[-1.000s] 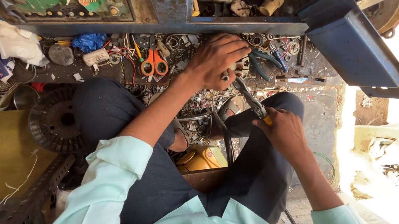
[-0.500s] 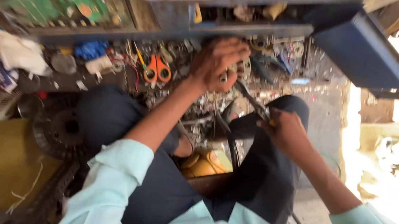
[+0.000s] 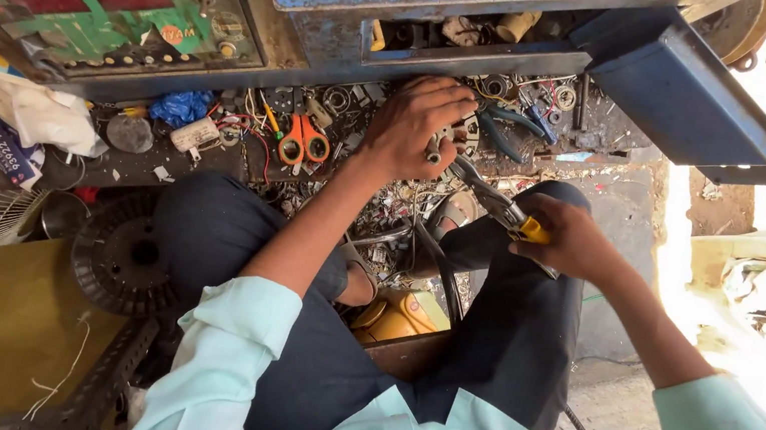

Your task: Repairing a ceiling fan motor stator by manipulating wires and using pliers.

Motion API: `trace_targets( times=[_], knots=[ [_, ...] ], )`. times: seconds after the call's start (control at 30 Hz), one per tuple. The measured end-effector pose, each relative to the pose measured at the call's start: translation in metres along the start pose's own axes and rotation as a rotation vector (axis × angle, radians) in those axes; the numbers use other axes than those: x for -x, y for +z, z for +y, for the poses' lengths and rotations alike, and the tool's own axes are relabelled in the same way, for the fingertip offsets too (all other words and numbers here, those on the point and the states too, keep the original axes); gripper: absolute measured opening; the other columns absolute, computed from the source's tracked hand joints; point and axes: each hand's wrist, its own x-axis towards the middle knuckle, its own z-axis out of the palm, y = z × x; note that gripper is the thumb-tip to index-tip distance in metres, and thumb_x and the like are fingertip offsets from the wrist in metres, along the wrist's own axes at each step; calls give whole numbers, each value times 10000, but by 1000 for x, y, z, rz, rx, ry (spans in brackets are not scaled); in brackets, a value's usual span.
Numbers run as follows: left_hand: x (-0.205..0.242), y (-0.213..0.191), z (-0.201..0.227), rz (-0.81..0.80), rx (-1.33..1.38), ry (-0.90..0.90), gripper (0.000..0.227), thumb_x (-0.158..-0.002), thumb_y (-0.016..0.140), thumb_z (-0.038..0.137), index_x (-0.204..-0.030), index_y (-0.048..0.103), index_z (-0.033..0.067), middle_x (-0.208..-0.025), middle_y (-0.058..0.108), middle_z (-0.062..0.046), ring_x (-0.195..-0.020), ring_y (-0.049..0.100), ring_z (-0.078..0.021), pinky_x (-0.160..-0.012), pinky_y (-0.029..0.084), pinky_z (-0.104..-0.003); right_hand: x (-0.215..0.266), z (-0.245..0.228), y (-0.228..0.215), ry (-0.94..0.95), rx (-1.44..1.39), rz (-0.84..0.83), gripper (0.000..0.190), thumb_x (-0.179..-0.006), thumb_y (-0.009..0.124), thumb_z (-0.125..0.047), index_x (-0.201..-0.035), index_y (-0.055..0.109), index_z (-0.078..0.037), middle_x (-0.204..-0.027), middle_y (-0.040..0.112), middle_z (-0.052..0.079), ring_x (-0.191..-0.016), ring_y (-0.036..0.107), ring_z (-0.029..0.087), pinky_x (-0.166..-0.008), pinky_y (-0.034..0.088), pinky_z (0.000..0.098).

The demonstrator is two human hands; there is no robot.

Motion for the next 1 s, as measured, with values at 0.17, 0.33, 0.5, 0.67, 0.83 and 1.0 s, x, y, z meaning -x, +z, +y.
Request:
trace_targets(
  times=[0.17,0.33,0.5,0.67,0.83,1.0],
  knots=[
    [0,-15,9,-4,19,40,460,-783,610,149,-1202,738,8,-1326,695,-168,-1318,601,-338,-1202,389,-454,13,-21,12,363,303,78,330,-899,752,-343,-919,624,-40,-710,670,174,-658,666,364,-653,520,466],
    [6,-6,1,14,44,12,411,-818,563,71,-1173,768,34,-1327,716,-137,-1353,601,-301,-1226,391,-442,8,-40,-1,282,444,2,336,-934,721,-331,-927,593,-21,-727,670,182,-729,669,388,-706,512,473],
    [3,-7,-1,57,88,33,379,-820,567,60,-1132,779,36,-1296,728,-146,-1320,622,-302,-1208,417,-444,2,-19,1,244,484,-34,341,-939,718,-326,-989,588,-15,-875,681,208,-838,660,399,-754,497,468],
    [-1,-7,0,47,75,107,406,-788,611,101,-1160,752,21,-1254,729,-164,-1260,642,-322,-1173,436,-454,-15,35,5,382,-479,-365,533,-892,670,-168,-1367,427,-154,-1069,720,5,-942,688,151,-802,548,310],
    [-6,-12,4,-9,-9,138,430,-772,607,94,-1168,749,2,-1258,725,-175,-1254,637,-333,-1158,430,-456,-26,48,5,559,-547,-590,490,-939,690,-206,-1401,525,-181,-921,658,14,-775,604,138,-662,512,305],
    [-3,-6,1,-4,0,97,412,-772,574,48,-1132,767,-2,-1248,735,-161,-1258,646,-321,-1167,440,-450,-19,8,15,919,36,-275,493,-926,760,-426,-1288,607,-128,-933,687,174,-749,666,245,-674,554,397]
  ],
)
